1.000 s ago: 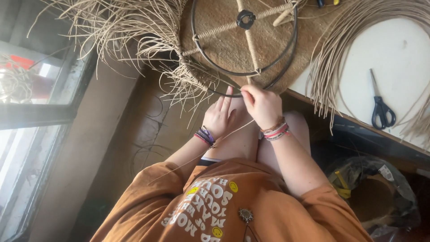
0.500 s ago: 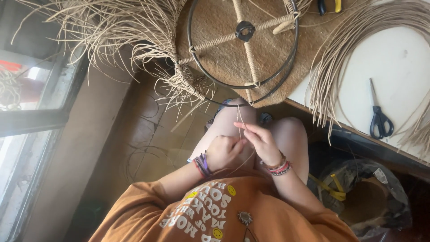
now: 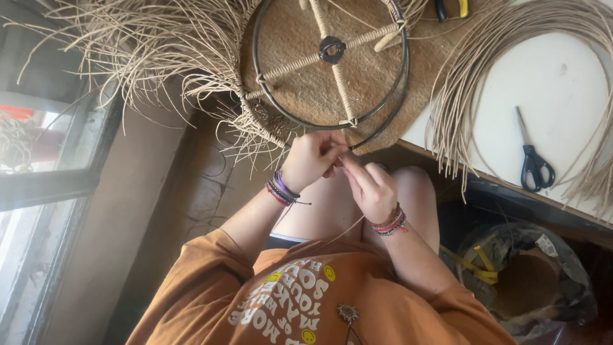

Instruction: The person weaves thin natural fibers around a circular metal frame, repeatedly threading and pulling strands to build up a woven pattern. The person works by hand, handling the fibers and frame directly without tools.

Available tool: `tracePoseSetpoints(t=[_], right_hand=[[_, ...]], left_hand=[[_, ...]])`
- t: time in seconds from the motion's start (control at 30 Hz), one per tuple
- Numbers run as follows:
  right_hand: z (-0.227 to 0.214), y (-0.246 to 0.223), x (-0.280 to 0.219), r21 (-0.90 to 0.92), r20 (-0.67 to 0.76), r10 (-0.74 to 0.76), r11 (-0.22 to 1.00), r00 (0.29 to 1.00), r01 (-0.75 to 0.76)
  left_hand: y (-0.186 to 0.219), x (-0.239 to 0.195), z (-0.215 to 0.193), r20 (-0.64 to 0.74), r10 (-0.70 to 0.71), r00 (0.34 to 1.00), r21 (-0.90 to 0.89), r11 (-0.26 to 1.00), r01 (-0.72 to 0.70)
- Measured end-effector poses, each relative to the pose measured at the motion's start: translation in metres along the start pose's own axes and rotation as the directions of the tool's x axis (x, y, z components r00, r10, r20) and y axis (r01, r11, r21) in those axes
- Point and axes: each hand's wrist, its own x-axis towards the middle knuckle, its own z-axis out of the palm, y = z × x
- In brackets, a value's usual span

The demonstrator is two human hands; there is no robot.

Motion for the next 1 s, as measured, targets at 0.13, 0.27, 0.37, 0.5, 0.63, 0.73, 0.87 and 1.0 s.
tracePoseSetpoints(t=[0.13,0.27,0.37,0.5,0.63,0.73,0.87,1.0], right_hand=[[-0.005,0.001,-0.003,0.155,0.169,0.177,0.967,0.970,-0.203],[0.002,0.008,-0.014,0.535,0.584,0.485,0.372,0.651,-0.758],[0.005,0.009,-0.019,0.604,0.720,0.483,-0.086,0.498,-0.792],[0.007,0.010,-0.024,0.609,0.753,0.477,-0.248,0.453,-0.753],[0.014,0.007,-0.031,0.602,0.747,0.500,-0.227,0.439,-0.766],[0.008,-0.006,-0.020,0.623,0.726,0.527,-0.232,0.441,-0.747],[0.006,-0.014,-0.015,0.635,0.697,0.536,-0.153,0.476,-0.757],[-0.007,-0.033,0.008,0.667,0.658,0.577,-0.149,0.483,-0.730]], left_hand=[[-0.039,-0.001,0.001,-0.075,0.435,0.897,0.624,0.722,-0.298],[-0.025,-0.037,0.007,-0.015,0.766,0.643,0.805,0.391,-0.446],[-0.033,-0.045,0.006,-0.002,0.763,0.647,0.696,0.465,-0.546],[-0.027,-0.050,-0.004,0.036,0.825,0.564,0.641,0.414,-0.646],[-0.057,-0.045,-0.008,0.051,0.839,0.541,0.555,0.427,-0.714],[-0.065,-0.047,-0.033,0.071,0.827,0.557,0.555,0.431,-0.711],[-0.032,-0.072,-0.071,-0.090,0.859,0.504,0.779,0.376,-0.502],[-0.080,-0.092,-0.055,-0.163,0.972,0.170,0.922,0.211,-0.325]])
